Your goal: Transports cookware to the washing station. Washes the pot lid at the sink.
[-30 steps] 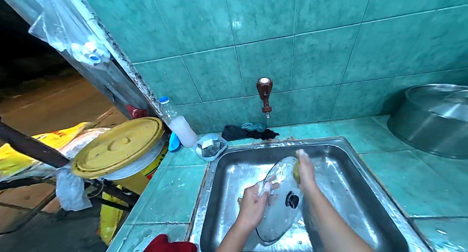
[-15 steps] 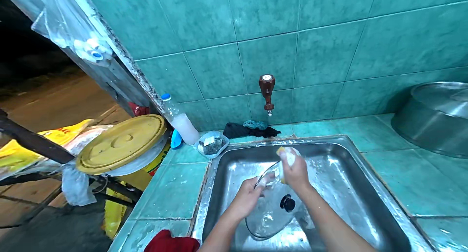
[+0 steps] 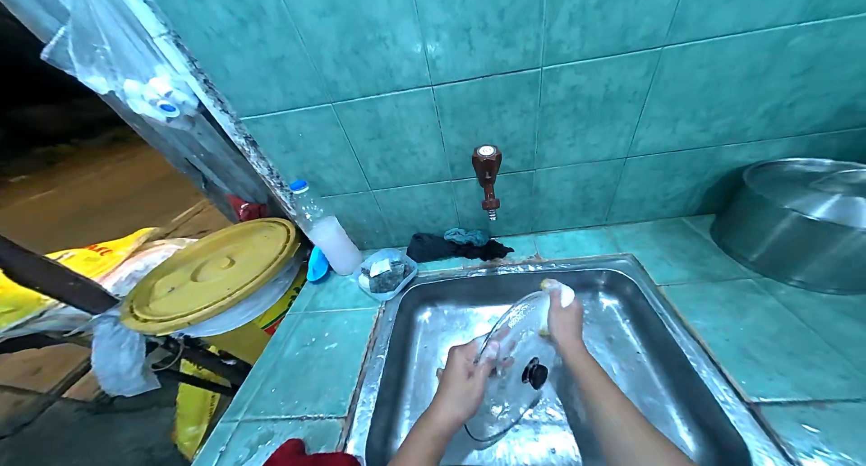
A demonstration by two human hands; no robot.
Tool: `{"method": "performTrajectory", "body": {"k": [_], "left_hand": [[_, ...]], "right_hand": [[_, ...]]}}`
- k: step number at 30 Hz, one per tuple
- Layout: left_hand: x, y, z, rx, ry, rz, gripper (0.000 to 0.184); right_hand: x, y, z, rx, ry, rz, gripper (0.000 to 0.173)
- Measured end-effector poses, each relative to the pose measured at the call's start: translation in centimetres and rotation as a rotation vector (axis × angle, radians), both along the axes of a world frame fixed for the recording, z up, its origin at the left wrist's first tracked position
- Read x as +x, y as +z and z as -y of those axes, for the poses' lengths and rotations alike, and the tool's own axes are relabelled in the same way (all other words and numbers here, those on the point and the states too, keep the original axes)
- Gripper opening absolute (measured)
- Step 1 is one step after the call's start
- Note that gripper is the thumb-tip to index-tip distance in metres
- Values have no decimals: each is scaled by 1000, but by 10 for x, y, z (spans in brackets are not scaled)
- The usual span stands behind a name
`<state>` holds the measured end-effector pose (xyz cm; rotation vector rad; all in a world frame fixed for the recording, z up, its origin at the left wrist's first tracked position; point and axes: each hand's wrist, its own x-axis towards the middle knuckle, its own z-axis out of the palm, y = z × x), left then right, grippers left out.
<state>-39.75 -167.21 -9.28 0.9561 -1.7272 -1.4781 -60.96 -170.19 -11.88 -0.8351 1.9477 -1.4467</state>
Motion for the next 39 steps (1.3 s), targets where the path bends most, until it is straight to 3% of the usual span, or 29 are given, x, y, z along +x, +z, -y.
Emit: {"method": "performTrajectory", "body": {"k": [3,6,8,10,13,15,19,23,25,29,31,35,39], "left_hand": [[-6,5,6,-47,-11,65,33],[-8,2,6,-164,31,94,30],[-4,0,4,-160,37,66,30],[2,-5,-1,-140,60,34,30],[1,-5,1,-122,97,38,30],[-2,-1,5,-117,105,58,30],[-8,0,6,-109,136,97,28],[-5,-4,2,-139,182,56,28],[-6,-6,2,-129,178,61,29],[-13,-5,7,-164,174,40,26],[-10,-9,1,-167,200,43,27],[2,-28,-16,-268,240,-24,29],[13,-10,-5,-117,117,89,31]], "right_hand": [[29,26,-14,-205,210,-337,44],[51,17,-10,-538,180,-677,51],[39,8,-8,-502,190,-571,43],[19,1,-5,-248,154,-248,34],[12,-10,7,62,-33,15,49],[36,3,-3,47,3,19,54],[77,11,-22,-234,166,-167,57],[33,-4,6,43,79,51,50],[35,4,5,117,71,52,53],[82,23,-17,-212,180,-216,52],[69,15,-11,-189,187,-218,47],[5,-16,15,86,67,2,49],[8,0,3,-16,69,-90,42]]}}
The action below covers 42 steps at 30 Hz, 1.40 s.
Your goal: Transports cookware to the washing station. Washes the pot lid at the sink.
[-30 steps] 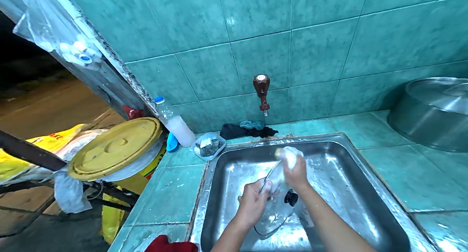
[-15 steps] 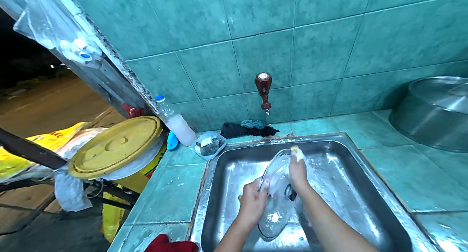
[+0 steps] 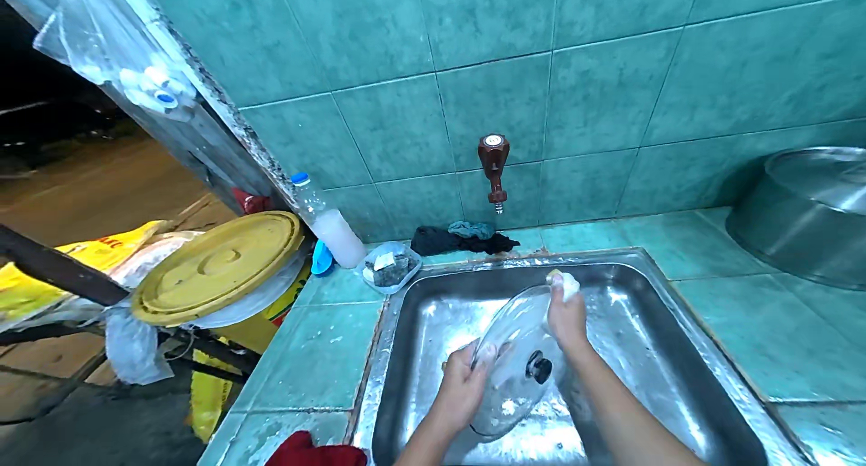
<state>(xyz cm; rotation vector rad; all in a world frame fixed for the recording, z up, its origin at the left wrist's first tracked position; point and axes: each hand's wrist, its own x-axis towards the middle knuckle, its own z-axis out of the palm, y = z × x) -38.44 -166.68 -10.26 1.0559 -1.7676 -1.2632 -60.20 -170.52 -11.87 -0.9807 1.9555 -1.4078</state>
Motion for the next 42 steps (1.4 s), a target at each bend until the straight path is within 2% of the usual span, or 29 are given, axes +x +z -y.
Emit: {"method": "performTrajectory", "body": {"k": [2,4,5,7,8,11,13,16,18,20,21,22,24,25,27,28,30,32,34,35,36,38,40,42], "left_hand": [[-3,13,13,12,-117,47,39],[-12,15,17,-70,-120,74,37],[-17,12,17,-127,-87,67,34],[-22,2,14,-194,-37,30,34],[-23,-2,11,-191,-28,7,34],[-20,-5,4,-167,-84,-27,39],[-20,-5,3,-157,-83,-9,39],[-21,1,9,-83,-104,23,39],[-25,0,13,-79,-103,34,37],[-31,-7,13,-162,-14,55,31],[-32,-9,13,-168,15,50,30],[-32,-10,12,-136,25,31,31],[-27,-11,6,10,-23,-39,34],[-26,-11,1,55,-28,-52,36],[-27,-9,-3,74,-27,-64,36],[-28,-8,-3,72,-34,-68,36],[-31,-5,1,61,-60,-55,35],[-35,-4,6,14,-78,-35,33],[-41,-8,7,-73,-35,-24,31],[-41,-8,8,-75,-41,-36,31],[-39,-7,7,-50,-64,-56,31],[-32,-10,1,-41,-86,-67,34],[-27,-14,-4,-53,-103,-85,37],[-27,-8,-1,45,-134,-85,40]], "right_hand": [[19,20,-10,-160,114,-216,39],[47,25,-17,-391,132,-488,44],[58,23,-17,-487,113,-560,50],[58,13,-14,-538,97,-544,58],[47,8,-11,-483,104,-467,55],[-3,-4,7,-134,59,-38,46],[-17,-18,17,-65,-44,104,44],[-6,-1,11,-150,-4,28,37],[18,22,-1,-272,155,-193,35],[45,30,-9,-402,253,-450,45],[50,28,-8,-433,252,-505,51],[45,24,-6,-408,259,-501,52],[17,15,2,-197,288,-353,42],[0,5,8,-104,245,-247,37],[-21,-12,19,13,97,-62,39],[-23,-13,21,29,42,-16,41],[-15,1,13,-47,39,-65,38],[7,20,-1,-215,142,-247,36],[27,25,-9,-376,188,-433,45],[26,21,-8,-412,176,-451,48],[18,15,-5,-397,167,-415,46],[-9,0,1,-238,127,-215,37],[-28,-12,9,-67,1,-7,40],[-31,-7,12,-16,-61,30,40]]}}
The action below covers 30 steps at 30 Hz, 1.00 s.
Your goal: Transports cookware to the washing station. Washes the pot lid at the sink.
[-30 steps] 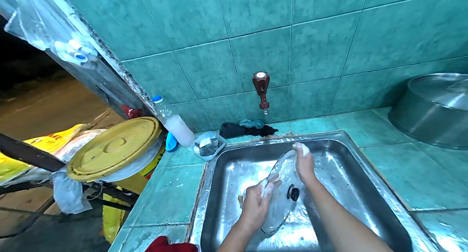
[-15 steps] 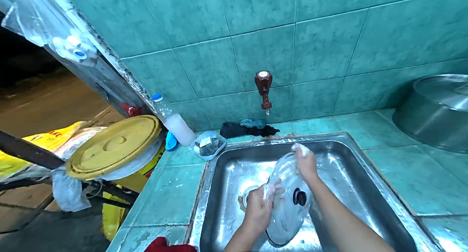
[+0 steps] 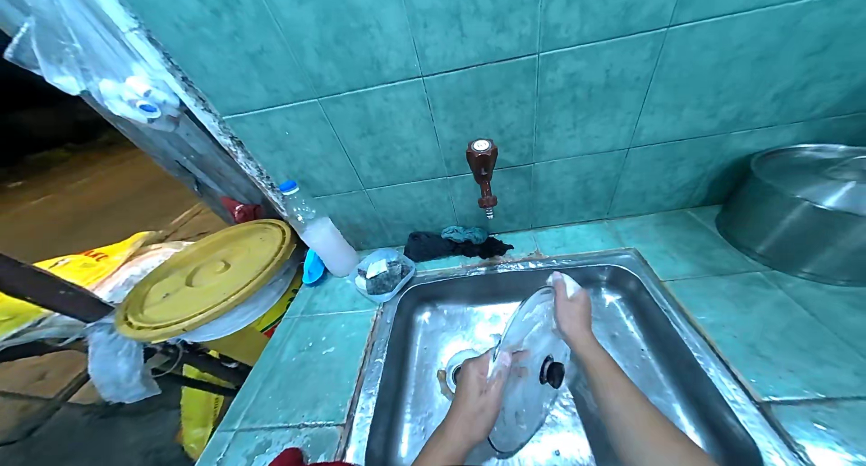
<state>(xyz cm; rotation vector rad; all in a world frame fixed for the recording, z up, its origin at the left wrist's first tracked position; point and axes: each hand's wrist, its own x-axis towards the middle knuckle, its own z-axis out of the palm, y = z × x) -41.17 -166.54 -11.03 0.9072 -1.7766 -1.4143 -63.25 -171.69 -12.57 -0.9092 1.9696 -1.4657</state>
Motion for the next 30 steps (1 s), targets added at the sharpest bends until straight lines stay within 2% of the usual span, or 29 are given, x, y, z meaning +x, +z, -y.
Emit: {"method": "performTrajectory", "body": {"k": [2,4,7,9,10,12,13,15,17,20,21,25,27,30], "left_hand": [[-3,16,5,170,-26,31,44],[-7,28,11,227,-37,50,45],[-14,25,10,52,75,7,33],[-15,19,9,18,98,-13,34],[-14,18,8,55,81,-24,37],[-12,19,7,101,58,-33,42],[-12,18,6,107,63,-38,42],[-12,18,6,117,80,-41,41],[-13,20,9,122,87,-31,41],[-15,15,12,59,122,-29,35],[-14,13,11,48,118,-33,35],[-8,8,1,32,75,-68,41],[-5,11,-2,59,38,-70,43],[-1,27,8,185,-35,15,47]], "right_hand": [[13,15,-6,-22,19,-51,40],[36,28,-16,-108,95,-158,41],[73,31,-28,-357,170,-383,53],[72,12,-24,-423,169,-383,62],[63,2,-20,-360,172,-301,56],[39,-5,-9,-104,118,-6,50],[31,-7,-3,4,77,107,52],[27,-7,3,126,41,182,57],[40,5,-3,68,98,112,52],[68,19,-16,-222,204,-146,51],[68,16,-15,-246,200,-167,49],[16,-13,9,31,112,78,50],[6,-27,12,60,36,177,52],[11,-20,3,44,5,139,49]]}}
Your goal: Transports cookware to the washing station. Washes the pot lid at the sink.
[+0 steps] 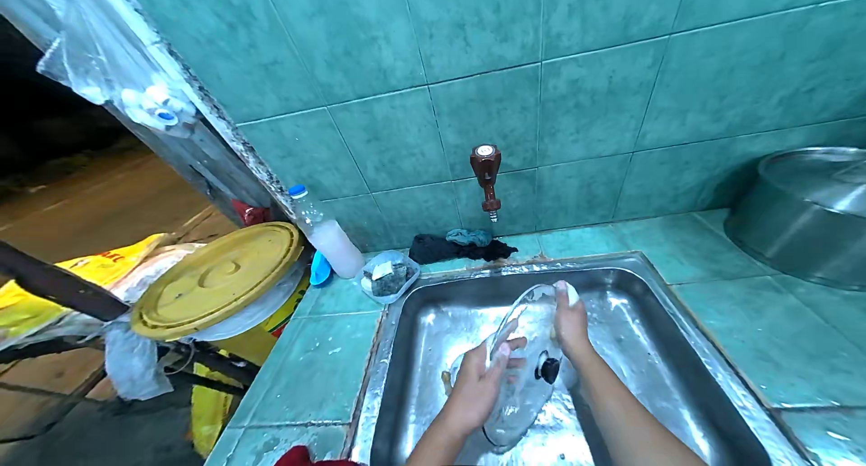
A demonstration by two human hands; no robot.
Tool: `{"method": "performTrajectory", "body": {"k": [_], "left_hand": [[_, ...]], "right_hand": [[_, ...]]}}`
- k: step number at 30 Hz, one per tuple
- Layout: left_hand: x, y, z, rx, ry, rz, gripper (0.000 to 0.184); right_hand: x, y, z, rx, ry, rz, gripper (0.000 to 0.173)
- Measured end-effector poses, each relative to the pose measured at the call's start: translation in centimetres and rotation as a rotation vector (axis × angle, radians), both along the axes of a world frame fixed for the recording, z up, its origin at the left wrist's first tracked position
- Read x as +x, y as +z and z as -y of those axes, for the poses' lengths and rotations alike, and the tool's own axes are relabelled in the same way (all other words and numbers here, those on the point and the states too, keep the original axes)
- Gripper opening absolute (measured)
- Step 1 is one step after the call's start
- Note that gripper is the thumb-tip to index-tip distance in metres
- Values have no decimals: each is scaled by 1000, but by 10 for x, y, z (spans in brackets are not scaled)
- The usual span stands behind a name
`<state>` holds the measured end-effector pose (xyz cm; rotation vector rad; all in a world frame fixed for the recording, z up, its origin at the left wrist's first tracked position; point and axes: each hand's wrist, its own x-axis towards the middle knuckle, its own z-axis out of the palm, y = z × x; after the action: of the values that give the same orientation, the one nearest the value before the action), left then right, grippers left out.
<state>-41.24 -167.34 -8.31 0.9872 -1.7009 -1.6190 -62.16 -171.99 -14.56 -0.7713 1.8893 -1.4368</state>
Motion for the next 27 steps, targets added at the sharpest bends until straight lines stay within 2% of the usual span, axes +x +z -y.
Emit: {"method": "performTrajectory", "body": {"k": [4,6,8,9,12,14,17,20,22,25,27], "left_hand": [[-7,17,10,33,-23,77,41],[-11,9,6,-70,18,55,36],[-14,-2,1,-188,56,22,32],[-13,-5,-1,-192,49,19,33],[-9,-4,-6,-147,-1,26,38],[-9,-2,-7,-140,-5,33,39],[-11,0,-1,-134,6,50,36],[-13,-6,2,-192,65,14,29],[-12,-5,4,-152,78,-1,30],[-4,-2,-2,-63,74,16,33],[-3,-2,-4,-45,82,10,33]], "right_hand": [[30,40,-20,-145,137,-260,45],[54,54,-30,-355,140,-491,51],[60,50,-28,-556,71,-636,59],[53,44,-25,-560,70,-612,59],[10,28,-12,-254,95,-263,47],[-2,23,-4,-149,33,-141,43],[22,42,-15,-285,108,-294,39],[61,49,-25,-570,115,-644,54],[57,40,-15,-642,90,-672,56],[22,22,-4,-369,122,-409,42],[3,8,7,-160,44,-214,42]]}}
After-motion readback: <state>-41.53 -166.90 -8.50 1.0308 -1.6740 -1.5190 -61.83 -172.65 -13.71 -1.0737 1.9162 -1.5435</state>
